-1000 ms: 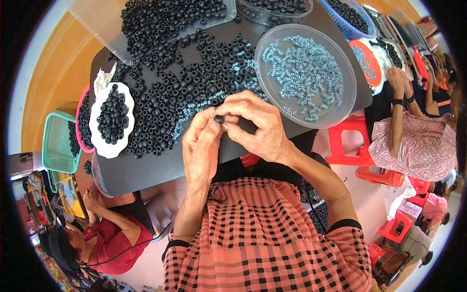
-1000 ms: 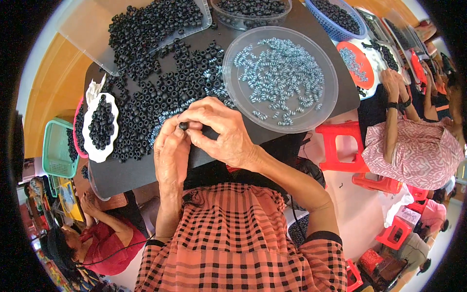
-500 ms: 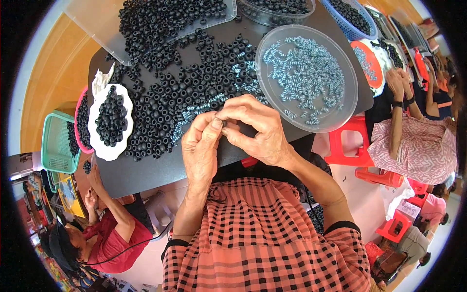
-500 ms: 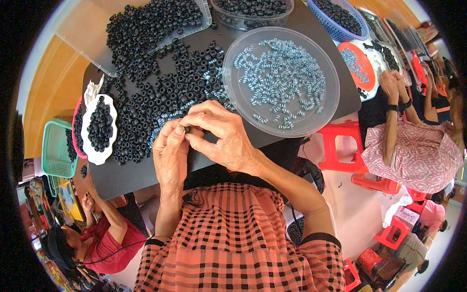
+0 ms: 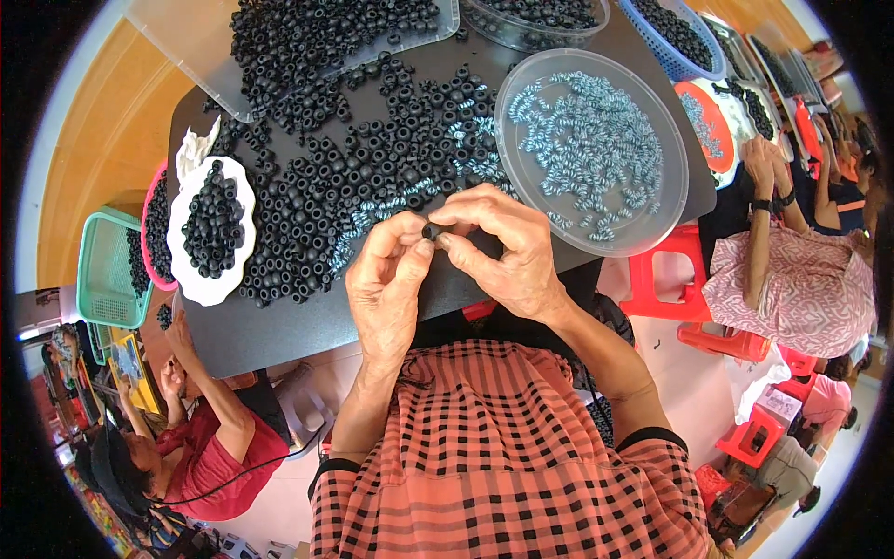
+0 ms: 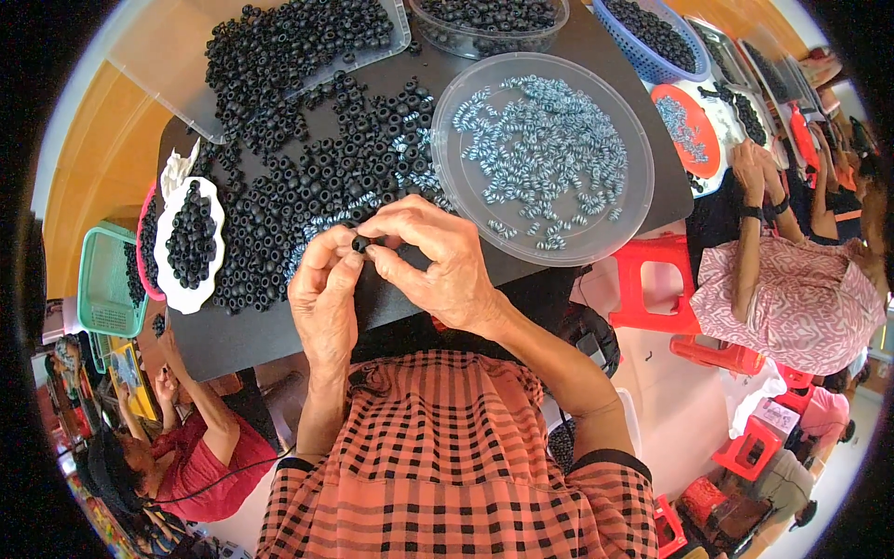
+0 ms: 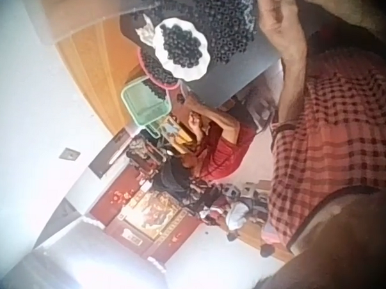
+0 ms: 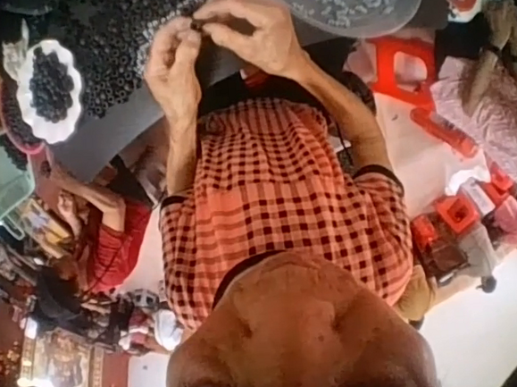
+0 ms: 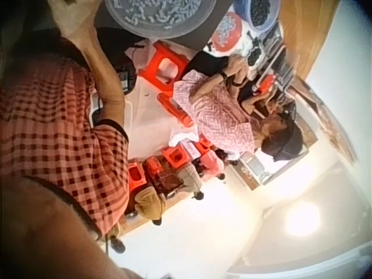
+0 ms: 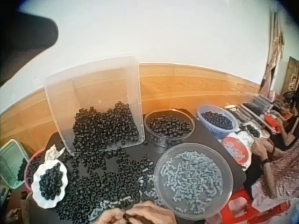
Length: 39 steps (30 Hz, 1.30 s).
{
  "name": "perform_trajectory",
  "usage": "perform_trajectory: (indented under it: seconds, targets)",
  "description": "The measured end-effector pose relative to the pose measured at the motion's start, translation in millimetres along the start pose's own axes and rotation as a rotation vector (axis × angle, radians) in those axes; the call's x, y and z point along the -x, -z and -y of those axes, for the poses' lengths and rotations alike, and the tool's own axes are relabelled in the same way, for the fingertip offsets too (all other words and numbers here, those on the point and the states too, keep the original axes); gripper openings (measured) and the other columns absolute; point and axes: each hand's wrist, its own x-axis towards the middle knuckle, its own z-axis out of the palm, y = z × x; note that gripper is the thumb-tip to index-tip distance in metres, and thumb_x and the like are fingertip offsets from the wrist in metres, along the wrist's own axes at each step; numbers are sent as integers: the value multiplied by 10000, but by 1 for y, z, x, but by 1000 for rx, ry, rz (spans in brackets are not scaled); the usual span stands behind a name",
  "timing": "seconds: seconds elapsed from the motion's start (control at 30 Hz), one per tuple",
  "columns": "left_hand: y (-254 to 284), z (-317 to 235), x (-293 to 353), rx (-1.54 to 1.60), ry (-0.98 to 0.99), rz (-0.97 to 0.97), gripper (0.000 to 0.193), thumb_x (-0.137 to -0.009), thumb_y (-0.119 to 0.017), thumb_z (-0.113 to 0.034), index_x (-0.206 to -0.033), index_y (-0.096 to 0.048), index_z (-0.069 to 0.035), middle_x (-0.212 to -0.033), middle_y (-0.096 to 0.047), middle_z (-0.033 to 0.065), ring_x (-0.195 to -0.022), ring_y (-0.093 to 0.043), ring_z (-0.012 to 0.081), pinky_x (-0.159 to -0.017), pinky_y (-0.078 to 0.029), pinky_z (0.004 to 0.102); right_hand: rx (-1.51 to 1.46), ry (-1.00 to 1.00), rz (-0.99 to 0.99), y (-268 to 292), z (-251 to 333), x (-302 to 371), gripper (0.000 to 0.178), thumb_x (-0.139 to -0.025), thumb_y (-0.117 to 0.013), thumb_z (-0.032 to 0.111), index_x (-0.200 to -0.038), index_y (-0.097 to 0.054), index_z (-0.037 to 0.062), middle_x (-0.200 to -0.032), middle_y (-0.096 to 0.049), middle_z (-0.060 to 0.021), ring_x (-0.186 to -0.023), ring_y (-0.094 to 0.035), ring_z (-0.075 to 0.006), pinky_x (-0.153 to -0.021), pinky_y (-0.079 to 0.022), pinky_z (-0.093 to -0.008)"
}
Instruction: The person assembles small plastic or rubber rings by hand, inserting internal components into them.
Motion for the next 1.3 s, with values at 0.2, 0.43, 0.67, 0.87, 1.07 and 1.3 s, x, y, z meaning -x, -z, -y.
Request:
perform_trajectory:
  seconds: [0.2,0.43,0.67,0.87,1.07,1.3]
  targets:
    - [-5,-3,1,-125,-62,-16,196,-875,-578,44,-1069,-597,13,-957,-563,-5,-846,-508,64,-754,-417,194,30,-1,12,1,0,0,221,-747,-681,-49,-962,-649,-16,-936,-645,-118,-738,-655,-164,-646,-528,-272]
    - [-2,-5,2,-264,-62,-32,188,-890,-583,-2,-1076,-607,15,-953,-586,-1,-858,-521,60,-790,-415,196,3,-26,13,0,-1,2,220,-749,-677,-46,-964,-650,-11,-918,-646,-108,-699,-630,-147,-628,-513,-260]
    - [-6,-3,1,-196,-22,-38,164,-897,-580,-13,-1056,-608,18,-906,-559,-18,-783,-486,47,-706,-403,182,8,19,-15,1,0,3,211,-746,-679,-62,-944,-639,2,-869,-645,-83,-675,-630,-137,-606,-508,-256]
    - [-2,2,3,-65,6,-16,195,-896,-590,-13,-1088,-604,14,-919,-538,-28,-804,-479,43,-711,-384,177,-25,28,-46,-2,2,3,165,-757,-663,-70,-898,-638,11,-863,-650,-78,-700,-639,-149,-604,-512,-259]
    - [-1,8,1,-10,67,-17,194,-904,-567,-9,-1092,-591,30,-897,-510,-36,-796,-457,41,-723,-379,180,-44,35,-53,0,-1,4,167,-774,-663,-64,-925,-656,5,-858,-651,-84,-707,-635,-146,-609,-513,-260]
    - [5,11,9,-45,58,-25,205,-918,-538,-31,-1109,-590,22,-934,-583,-3,-807,-513,54,-737,-415,192,-62,-39,-11,-3,-1,5,103,-820,-628,-51,-916,-642,-16,-804,-640,-75,-634,-642,-122,-582,-518,-246]
